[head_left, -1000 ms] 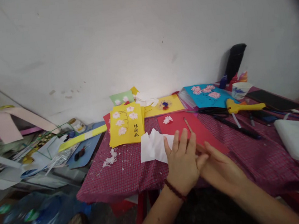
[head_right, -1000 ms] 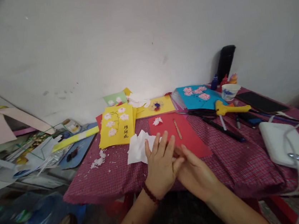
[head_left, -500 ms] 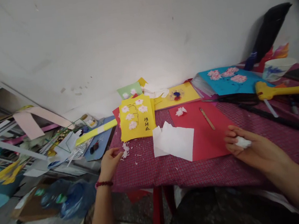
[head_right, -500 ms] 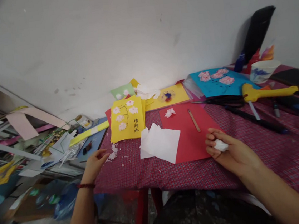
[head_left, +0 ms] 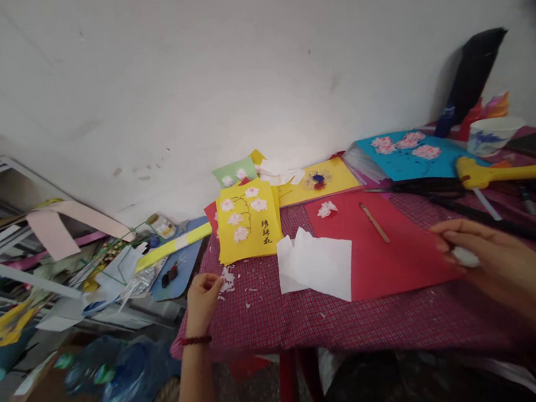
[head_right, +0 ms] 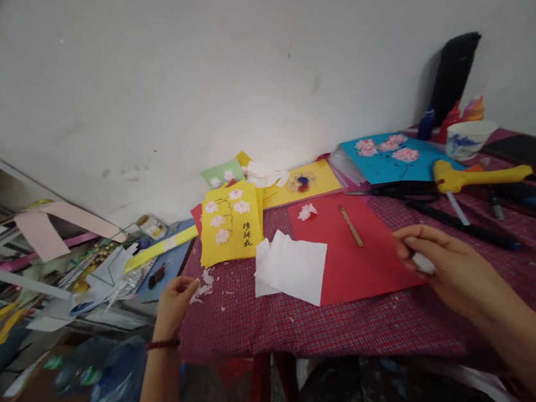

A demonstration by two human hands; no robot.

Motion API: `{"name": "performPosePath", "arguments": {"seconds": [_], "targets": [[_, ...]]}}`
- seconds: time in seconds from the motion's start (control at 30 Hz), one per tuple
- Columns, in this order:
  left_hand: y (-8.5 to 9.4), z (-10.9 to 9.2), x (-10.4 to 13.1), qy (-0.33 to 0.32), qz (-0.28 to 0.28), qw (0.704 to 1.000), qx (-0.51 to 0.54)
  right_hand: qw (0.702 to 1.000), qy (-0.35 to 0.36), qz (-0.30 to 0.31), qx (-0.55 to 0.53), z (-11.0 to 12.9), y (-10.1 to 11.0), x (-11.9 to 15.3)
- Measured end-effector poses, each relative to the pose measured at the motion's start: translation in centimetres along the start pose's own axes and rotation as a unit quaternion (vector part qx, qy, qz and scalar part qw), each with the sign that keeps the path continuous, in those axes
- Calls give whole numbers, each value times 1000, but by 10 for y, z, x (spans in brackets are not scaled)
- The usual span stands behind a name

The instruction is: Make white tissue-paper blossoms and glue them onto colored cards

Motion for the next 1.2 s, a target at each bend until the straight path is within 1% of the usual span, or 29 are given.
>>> {"name": "performPosePath", "arguments": {"seconds": [0.03, 0.07, 0.1, 0.13, 0.17, 0.2, 0.23, 0.27, 0.3, 0.37, 0.4, 0.47, 0.5, 0.53, 0.6, 0.7, 0.77, 0.8, 0.9, 1.0, 1.03, 1.07, 1.1, 1.13, 1.2], "targets": [[0, -5, 3, -9, -7, 1000, 10, 997, 34, -4, 66, 2, 7, -4], [-3, -10, 5, -16, -7, 1000, 26, 986, 72, 2, 152, 3, 14, -8], [-7, -17, 6, -20, -1, 999, 47, 957, 117, 17, 264, 5, 21, -12], [-14, -24, 6, -20, 9, 997, 72, 911, 163, 30, 377, 7, 27, -16], [-24, -32, 5, -6, 22, 993, 116, 858, 196, 47, 472, 9, 31, -20], [-36, -42, 3, 12, 35, 987, 158, 807, 225, 62, 542, 11, 33, -24], [-50, -54, 1, 30, 50, 978, 199, 763, 248, 63, 593, 13, 32, -29], [-65, -68, -2, 49, 65, 967, 240, 731, 261, 58, 627, 16, 28, -34], [-81, -83, -5, 64, 84, 954, 279, 711, 268, 59, 648, 18, 20, -40], [-113, -116, -10, 77, 148, 920, 355, 690, 253, 80, 673, 20, -2, -55], [-127, -133, -13, 68, 177, 906, 378, 679, 232, 96, 690, 20, -15, -64], [-151, -161, -19, 52, 246, 884, 393, 653, 193, 130, 720, 16, -39, -83], [-161, -172, -22, 60, 269, 873, 403, 642, 180, 144, 731, 13, -48, -93], [-169, -179, -26, 71, 285, 861, 414, 634, 173, 157, 738, 10, -56, -102], [-182, -186, -32, 86, 314, 846, 421, 627, 169, 173, 741, 2, -65, -116], [-196, -182, -39, 92, 337, 840, 415, 614, 168, 192, 747, -7, -63, -129], [-202, -176, -41, 97, 330, 843, 415, 615, 172, 212, 740, -11, -57, -133], [-205, -173, -42, 101, 322, 845, 415, 622, 173, 221, 731, -11, -54, -134], [-209, -163, -43, 116, 306, 853, 406, 656, 164, 238, 697, -11, -47, -138], [-206, -156, -45, 123, 287, 857, 409, 690, 162, 240, 663, -7, -45, -142], [-203, -153, -46, 127, 277, 856, 418, 706, 162, 239, 647, -4, -44, -143], [-200, -151, -48, 133, 264, 853, 430, 730, 151, 237, 623, 0, -43, -144], [-198, -150, -50, 142, 251, 848, 444, 765, 126, 239, 584, 4, -42, -145], [-195, -148, -52, 152, 238, 844, 455, 811, 89, 243, 524, 9, -41, -145], [-191, -147, -55, 177, 212, 839, 468, 906, 1, 252, 340, 19, -40, -144]]}}
Point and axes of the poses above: each hand's wrist, its own x-axis away from the middle knuckle, its own y-axis out of the back of the hand, z = x × y, the point moved 1 cm from there along -x, towards the middle knuckle, and after that the axes turned 4 degrees about x, right-handed, at the moved point
